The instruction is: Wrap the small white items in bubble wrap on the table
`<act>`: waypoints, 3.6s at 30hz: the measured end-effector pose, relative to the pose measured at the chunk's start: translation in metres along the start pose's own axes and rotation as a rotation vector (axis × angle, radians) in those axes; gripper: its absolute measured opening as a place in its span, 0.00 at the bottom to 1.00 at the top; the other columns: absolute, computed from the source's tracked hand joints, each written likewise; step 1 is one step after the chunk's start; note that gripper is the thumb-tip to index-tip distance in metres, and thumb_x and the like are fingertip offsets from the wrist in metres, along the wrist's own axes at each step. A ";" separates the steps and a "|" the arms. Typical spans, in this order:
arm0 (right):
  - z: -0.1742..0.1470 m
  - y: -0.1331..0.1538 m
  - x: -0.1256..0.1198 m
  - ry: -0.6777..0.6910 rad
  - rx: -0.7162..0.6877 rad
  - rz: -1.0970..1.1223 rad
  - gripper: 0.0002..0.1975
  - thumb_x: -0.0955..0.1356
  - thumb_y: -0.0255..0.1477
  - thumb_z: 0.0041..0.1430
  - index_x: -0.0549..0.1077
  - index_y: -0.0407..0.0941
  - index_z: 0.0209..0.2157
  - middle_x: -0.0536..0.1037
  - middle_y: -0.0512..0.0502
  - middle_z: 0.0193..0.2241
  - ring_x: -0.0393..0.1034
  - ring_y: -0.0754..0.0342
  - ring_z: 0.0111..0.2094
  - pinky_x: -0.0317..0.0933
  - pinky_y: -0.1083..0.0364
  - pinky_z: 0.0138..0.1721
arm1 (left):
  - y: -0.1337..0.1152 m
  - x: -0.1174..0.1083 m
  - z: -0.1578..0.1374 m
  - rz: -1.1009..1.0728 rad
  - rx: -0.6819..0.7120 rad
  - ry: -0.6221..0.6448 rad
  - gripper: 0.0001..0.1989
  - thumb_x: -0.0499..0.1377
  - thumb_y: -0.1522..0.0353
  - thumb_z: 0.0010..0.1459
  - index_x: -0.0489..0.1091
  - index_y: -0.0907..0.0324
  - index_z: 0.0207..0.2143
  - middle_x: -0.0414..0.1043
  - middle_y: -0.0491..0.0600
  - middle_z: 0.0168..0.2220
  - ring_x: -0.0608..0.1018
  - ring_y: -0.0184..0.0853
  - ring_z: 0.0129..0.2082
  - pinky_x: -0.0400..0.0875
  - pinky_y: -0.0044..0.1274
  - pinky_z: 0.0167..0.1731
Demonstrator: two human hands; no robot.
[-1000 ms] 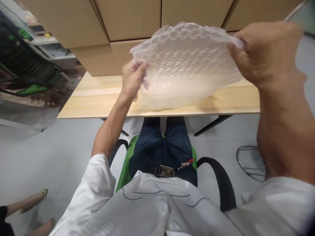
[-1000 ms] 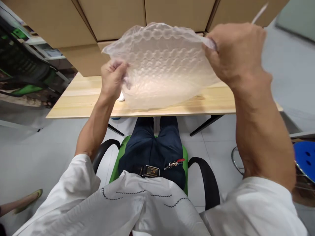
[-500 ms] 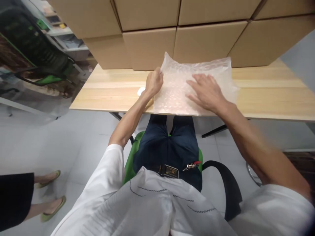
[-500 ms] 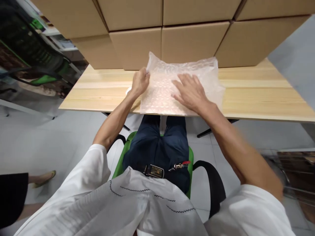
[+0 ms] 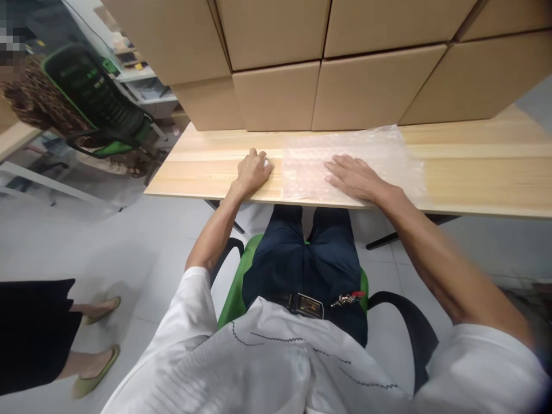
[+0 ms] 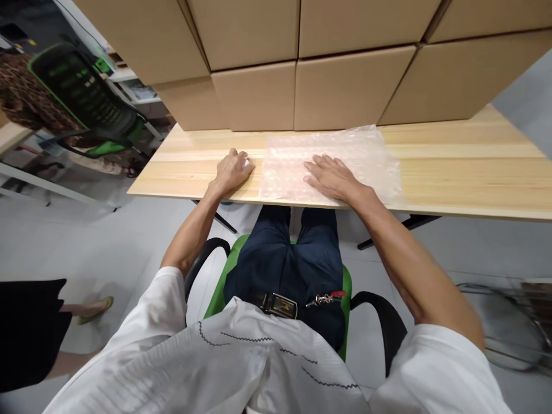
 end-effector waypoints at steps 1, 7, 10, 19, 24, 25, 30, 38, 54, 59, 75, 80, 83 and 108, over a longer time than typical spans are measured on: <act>0.002 0.000 -0.002 -0.013 0.004 -0.004 0.44 0.59 0.55 0.89 0.69 0.48 0.92 0.65 0.33 0.94 0.57 0.19 0.94 0.53 0.16 0.91 | -0.001 0.004 -0.001 -0.007 0.017 -0.004 0.13 0.67 0.57 0.76 0.84 0.53 0.55 0.86 0.68 0.58 0.91 0.63 0.56 0.88 0.54 0.60; 0.011 0.035 -0.008 -0.010 -0.006 0.033 0.45 0.56 0.55 0.92 0.70 0.44 0.92 0.63 0.31 0.94 0.56 0.21 0.95 0.53 0.21 0.93 | 0.008 0.002 -0.002 -0.120 -0.009 -0.112 0.14 0.67 0.60 0.74 0.84 0.51 0.57 0.87 0.64 0.57 0.89 0.59 0.58 0.87 0.52 0.66; 0.023 0.071 0.002 0.043 -0.059 0.032 0.42 0.57 0.51 0.92 0.69 0.44 0.92 0.63 0.31 0.94 0.56 0.22 0.95 0.54 0.22 0.93 | 0.001 -0.005 0.004 -0.256 -0.043 -0.120 0.18 0.67 0.59 0.74 0.84 0.52 0.61 0.89 0.62 0.58 0.88 0.57 0.61 0.86 0.51 0.70; 0.024 0.103 0.005 -0.007 -0.108 0.042 0.38 0.61 0.44 0.90 0.72 0.37 0.87 0.72 0.23 0.88 0.67 0.26 0.89 0.61 0.29 0.91 | -0.102 0.026 0.010 -0.212 0.095 0.084 0.17 0.67 0.58 0.81 0.85 0.52 0.65 0.88 0.63 0.63 0.89 0.63 0.65 0.84 0.52 0.69; 0.011 0.088 0.001 -0.081 -0.134 0.066 0.36 0.61 0.42 0.89 0.79 0.37 0.82 0.78 0.23 0.85 0.72 0.27 0.86 0.65 0.28 0.89 | -0.108 0.022 -0.010 -0.147 0.132 0.163 0.22 0.64 0.49 0.86 0.84 0.55 0.65 0.85 0.66 0.64 0.90 0.67 0.64 0.84 0.54 0.68; 0.010 0.084 0.001 -0.084 -0.137 0.070 0.36 0.62 0.42 0.89 0.79 0.37 0.82 0.78 0.24 0.85 0.72 0.27 0.86 0.65 0.29 0.89 | -0.107 0.018 -0.012 -0.137 0.139 0.187 0.23 0.63 0.49 0.87 0.83 0.56 0.66 0.85 0.66 0.63 0.90 0.66 0.65 0.84 0.53 0.70; 0.008 0.051 -0.003 -0.089 -0.123 0.045 0.34 0.64 0.44 0.90 0.83 0.44 0.82 0.78 0.33 0.87 0.65 0.27 0.91 0.58 0.28 0.92 | -0.104 -0.002 -0.032 -0.173 0.252 0.229 0.24 0.56 0.51 0.89 0.83 0.54 0.67 0.88 0.62 0.58 0.89 0.59 0.63 0.83 0.48 0.70; -0.009 0.032 -0.025 -0.193 0.001 0.007 0.35 0.65 0.48 0.90 0.82 0.48 0.84 0.84 0.33 0.81 0.72 0.20 0.84 0.62 0.22 0.85 | -0.111 -0.008 -0.066 -0.085 0.383 0.210 0.25 0.56 0.62 0.84 0.81 0.56 0.74 0.89 0.65 0.61 0.85 0.62 0.64 0.79 0.53 0.70; -0.015 0.106 0.006 -0.248 0.037 -0.013 0.34 0.62 0.44 0.90 0.76 0.44 0.84 0.88 0.26 0.70 0.79 0.21 0.70 0.74 0.30 0.70 | -0.074 -0.004 -0.057 -0.354 0.521 0.360 0.39 0.59 0.67 0.69 0.77 0.61 0.81 0.87 0.65 0.76 0.89 0.55 0.71 0.83 0.45 0.76; -0.020 0.104 0.008 -0.291 0.016 -0.006 0.31 0.62 0.47 0.92 0.80 0.47 0.79 0.91 0.29 0.66 0.79 0.24 0.67 0.75 0.32 0.67 | -0.089 0.002 -0.052 -0.286 0.494 0.245 0.23 0.57 0.71 0.73 0.85 0.56 0.64 0.90 0.62 0.64 0.90 0.53 0.65 0.86 0.44 0.69; -0.009 0.072 0.008 -0.263 -0.126 0.237 0.27 0.68 0.44 0.83 0.85 0.45 0.69 0.92 0.29 0.64 0.82 0.26 0.65 0.75 0.34 0.67 | -0.091 0.009 -0.052 -0.381 0.723 0.167 0.24 0.54 0.51 0.91 0.82 0.56 0.64 0.88 0.67 0.74 0.89 0.53 0.74 0.86 0.48 0.75; -0.023 0.060 0.000 -0.253 -0.190 0.375 0.35 0.63 0.54 0.88 0.86 0.45 0.72 0.91 0.30 0.70 0.84 0.28 0.71 0.74 0.30 0.77 | -0.102 0.010 -0.050 -0.420 0.712 0.121 0.19 0.55 0.54 0.90 0.81 0.55 0.58 0.91 0.64 0.65 0.91 0.50 0.66 0.87 0.44 0.68; -0.044 0.062 0.000 -0.302 -0.202 0.457 0.41 0.61 0.63 0.89 0.85 0.49 0.76 0.87 0.32 0.77 0.81 0.28 0.78 0.72 0.27 0.82 | -0.109 0.009 -0.047 -0.423 0.701 0.128 0.17 0.57 0.55 0.89 0.81 0.54 0.56 0.92 0.61 0.59 0.91 0.50 0.59 0.86 0.43 0.64; -0.093 0.119 0.030 -0.725 -0.037 0.035 0.28 0.68 0.27 0.86 0.80 0.53 0.80 0.85 0.31 0.77 0.78 0.27 0.80 0.71 0.18 0.84 | -0.146 0.008 0.028 -0.839 0.654 0.789 0.12 0.80 0.59 0.66 0.86 0.57 0.40 0.85 0.47 0.36 0.83 0.35 0.37 0.77 0.27 0.43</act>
Point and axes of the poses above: each hand's wrist, its own z-axis towards the middle knuckle, its own x-axis out of the palm, y = z × x, the point moved 3 cm from there along z, towards the middle knuckle
